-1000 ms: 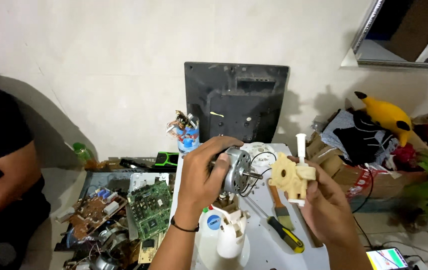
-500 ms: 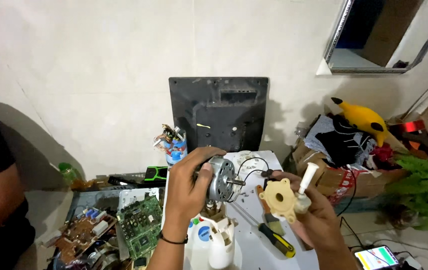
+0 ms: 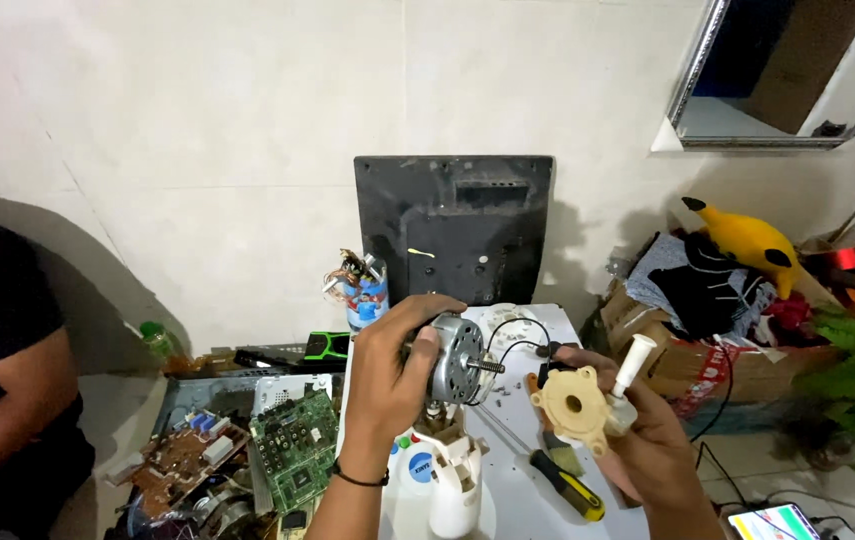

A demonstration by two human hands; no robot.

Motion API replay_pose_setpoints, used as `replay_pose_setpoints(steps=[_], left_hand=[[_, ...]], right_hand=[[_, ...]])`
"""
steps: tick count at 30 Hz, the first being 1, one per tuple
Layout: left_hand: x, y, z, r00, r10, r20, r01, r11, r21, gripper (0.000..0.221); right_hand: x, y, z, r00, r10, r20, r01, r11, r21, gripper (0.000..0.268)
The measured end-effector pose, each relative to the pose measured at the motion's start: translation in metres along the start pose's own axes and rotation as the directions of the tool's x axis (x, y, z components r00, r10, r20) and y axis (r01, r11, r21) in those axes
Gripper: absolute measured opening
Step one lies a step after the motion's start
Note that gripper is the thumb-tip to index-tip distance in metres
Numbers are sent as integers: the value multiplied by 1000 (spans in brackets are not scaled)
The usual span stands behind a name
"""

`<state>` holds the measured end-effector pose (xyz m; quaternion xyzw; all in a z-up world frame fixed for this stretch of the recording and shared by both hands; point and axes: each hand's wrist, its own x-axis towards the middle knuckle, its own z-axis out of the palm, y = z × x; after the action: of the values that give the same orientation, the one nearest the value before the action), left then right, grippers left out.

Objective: The person holds a small electric motor and a plastic gear assembly, aligning the gear onto the motor shaft. They rotate the shaft to test the fit and then reattach the gear housing, manipulating the components by hand to assemble the unit.

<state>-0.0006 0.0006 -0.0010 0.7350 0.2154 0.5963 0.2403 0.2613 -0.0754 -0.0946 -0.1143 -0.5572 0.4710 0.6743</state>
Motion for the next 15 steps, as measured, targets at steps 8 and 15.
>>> replay_pose_setpoints(steps=[8, 15], left_hand=[[0, 4, -1, 1000, 2, -9, -2, 1000, -6, 35], [0, 5, -4, 1000, -1, -5, 1, 1000, -13, 34]], right_hand=[[2, -11, 17, 999, -27, -45, 5, 898, -441, 38], [32, -26, 52, 983, -32, 183, 186, 116, -976, 57]])
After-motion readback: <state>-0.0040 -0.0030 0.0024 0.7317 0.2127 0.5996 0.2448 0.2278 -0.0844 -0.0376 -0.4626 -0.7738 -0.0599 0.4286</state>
